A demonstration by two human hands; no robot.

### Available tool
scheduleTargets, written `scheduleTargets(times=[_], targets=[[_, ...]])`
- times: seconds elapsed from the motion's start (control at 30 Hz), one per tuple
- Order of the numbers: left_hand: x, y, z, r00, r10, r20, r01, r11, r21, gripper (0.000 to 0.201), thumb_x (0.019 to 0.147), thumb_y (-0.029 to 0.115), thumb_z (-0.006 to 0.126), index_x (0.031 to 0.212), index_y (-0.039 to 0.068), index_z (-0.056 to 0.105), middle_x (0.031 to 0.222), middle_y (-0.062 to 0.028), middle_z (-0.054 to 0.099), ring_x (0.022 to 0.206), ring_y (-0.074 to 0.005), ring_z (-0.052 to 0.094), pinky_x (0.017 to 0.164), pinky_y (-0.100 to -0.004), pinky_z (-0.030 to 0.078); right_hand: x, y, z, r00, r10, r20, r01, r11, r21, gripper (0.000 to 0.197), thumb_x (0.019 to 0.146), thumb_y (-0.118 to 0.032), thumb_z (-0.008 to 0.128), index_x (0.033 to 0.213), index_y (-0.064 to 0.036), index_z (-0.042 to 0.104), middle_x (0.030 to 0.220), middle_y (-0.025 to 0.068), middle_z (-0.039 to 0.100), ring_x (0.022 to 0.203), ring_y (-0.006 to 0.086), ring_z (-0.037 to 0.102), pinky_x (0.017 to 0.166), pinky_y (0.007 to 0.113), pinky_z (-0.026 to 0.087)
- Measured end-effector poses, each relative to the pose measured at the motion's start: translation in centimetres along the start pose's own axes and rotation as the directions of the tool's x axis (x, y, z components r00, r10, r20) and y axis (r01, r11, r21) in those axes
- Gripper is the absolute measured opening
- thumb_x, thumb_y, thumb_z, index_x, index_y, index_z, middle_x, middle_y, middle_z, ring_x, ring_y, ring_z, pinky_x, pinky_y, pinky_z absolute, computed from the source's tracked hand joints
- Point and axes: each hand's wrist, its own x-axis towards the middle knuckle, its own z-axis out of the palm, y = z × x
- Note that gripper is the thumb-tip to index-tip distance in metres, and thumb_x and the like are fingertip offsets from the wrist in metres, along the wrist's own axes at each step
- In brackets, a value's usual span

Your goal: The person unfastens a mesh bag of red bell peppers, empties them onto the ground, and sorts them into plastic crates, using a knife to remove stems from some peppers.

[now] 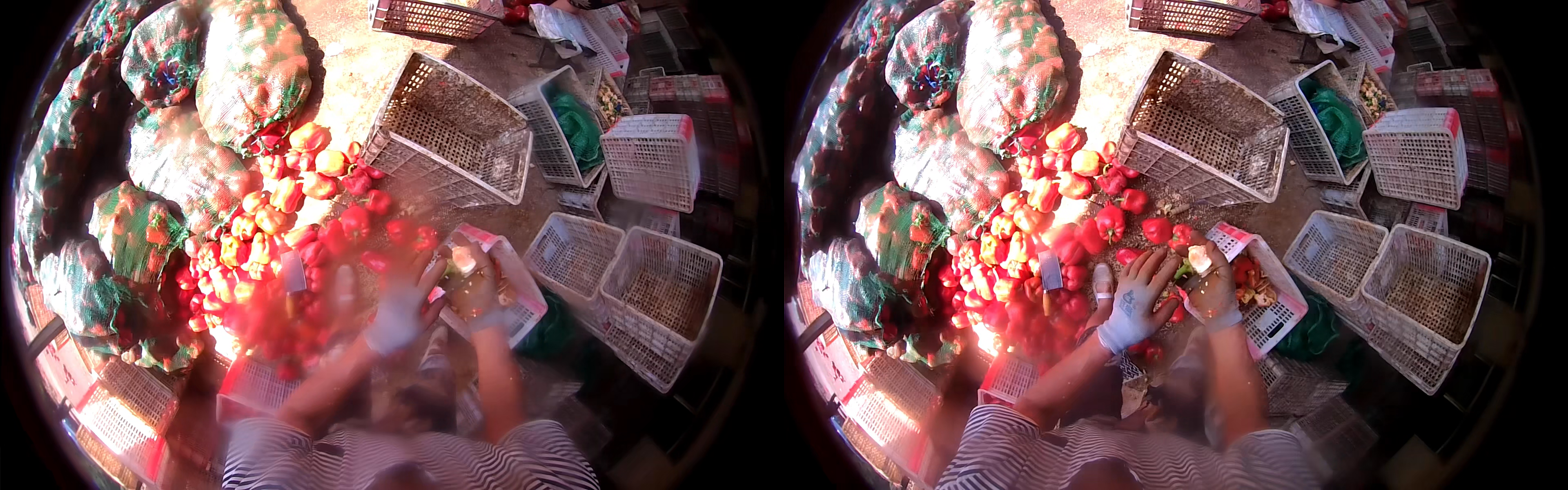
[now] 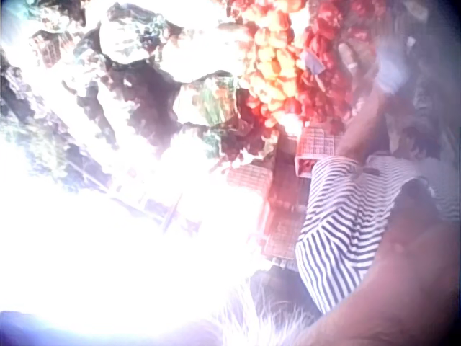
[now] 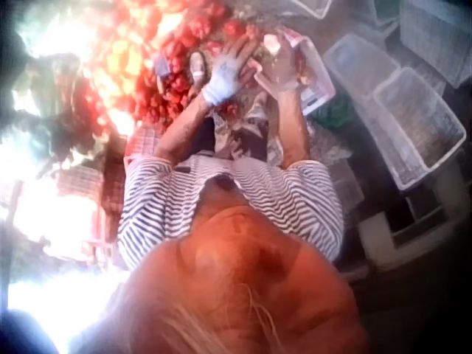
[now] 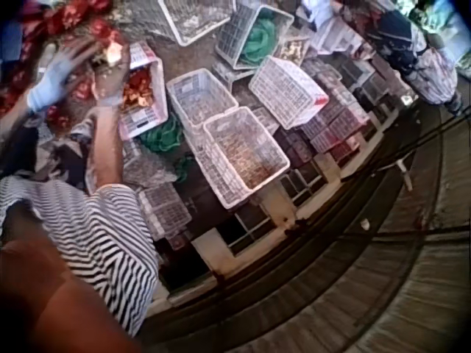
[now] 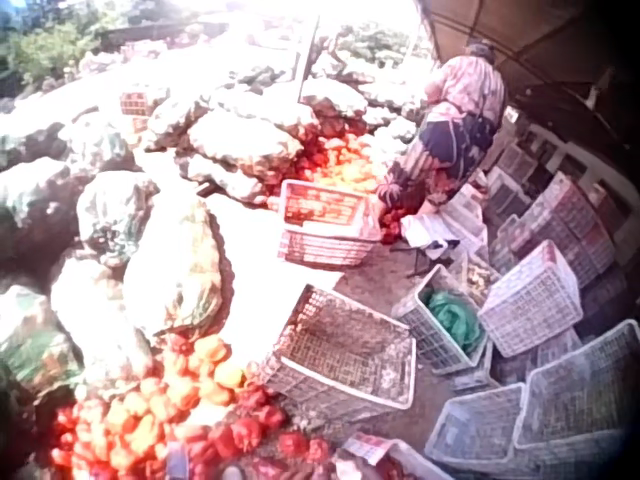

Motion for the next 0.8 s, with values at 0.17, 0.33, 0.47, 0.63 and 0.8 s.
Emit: scheduleTargets(times=[0.17, 0.33, 0.47, 0.63, 0.8], targets=[[-5.3, -6.4, -6.4, 0.95, -0.252, -0.183, 0.244, 0.967, -0.068, 0.056, 0.084, 0.011, 0.066, 0.137, 0.001, 0.049, 0.134, -0.0191, 0.054, 0.119, -0.0346, 0.055, 0.099, -0.0386, 0.044, 5.6, -8.3, 3.3, 0.848, -0.521, 0.095, 0.526, 0.808, -0.267, 0.044, 0.096, -0.039, 0.057, 0.128, -0.0084, 0.054, 0.117, 0.0138, 0.062, 0.091, 0.0191, 0.063, 0.08, 0.039, 0.053], [-14.7, -14.5, -8.6, 0.681, -0.652, -0.335, 0.564, 0.758, -0.329, 0.041, 0.091, 0.011, 0.059, 0.13, -0.001, 0.054, 0.114, -0.0154, 0.064, 0.102, -0.0234, 0.063, 0.088, -0.0338, 0.05, 17.1, -12.4, 2.9, 0.507, -0.769, 0.39, 0.332, -0.244, -0.911, 0.066, 0.09, -0.04, 0.066, 0.14, -0.0034, 0.043, 0.133, 0.0223, 0.053, 0.118, 0.0357, 0.055, 0.099, 0.044, 0.044], [-20.0, -16.6, -8.1, 0.577, -0.779, -0.244, 0.686, 0.625, -0.373, 0.042, 0.093, 0.01, 0.054, 0.133, -0.002, 0.051, 0.107, -0.0087, 0.063, 0.089, -0.0135, 0.06, 0.077, -0.0272, 0.049, 21.5, -8.5, 4.6, 0.751, -0.466, 0.468, 0.084, -0.635, -0.768, 0.079, 0.082, -0.048, 0.07, 0.145, -0.011, 0.038, 0.139, 0.0222, 0.049, 0.128, 0.0375, 0.048, 0.103, 0.045, 0.041], [-24.5, -19.0, -1.8, 0.746, -0.61, -0.267, 0.619, 0.783, -0.061, 0.048, 0.091, 0.014, 0.061, 0.134, -0.003, 0.05, 0.109, -0.0099, 0.064, 0.095, -0.0169, 0.062, 0.083, -0.0293, 0.051, 28.0, -2.8, 6.3, 0.887, -0.207, 0.413, -0.015, -0.906, -0.423, 0.079, 0.084, -0.048, 0.068, 0.147, -0.0154, 0.034, 0.135, 0.0209, 0.054, 0.121, 0.0376, 0.056, 0.097, 0.048, 0.045], [-20.5, -17.5, 1.4, 0.588, -0.807, -0.05, 0.788, 0.585, -0.192, 0.047, 0.088, 0.009, 0.06, 0.133, -0.002, 0.053, 0.118, -0.0186, 0.065, 0.101, -0.0246, 0.067, 0.088, -0.0353, 0.052, 36.1, -1.5, 2.1, 0.908, -0.209, 0.362, 0.065, -0.785, -0.616, 0.06, 0.088, -0.051, 0.061, 0.127, -0.0074, 0.049, 0.114, 0.0218, 0.066, 0.105, 0.0381, 0.065, 0.087, 0.048, 0.05]])
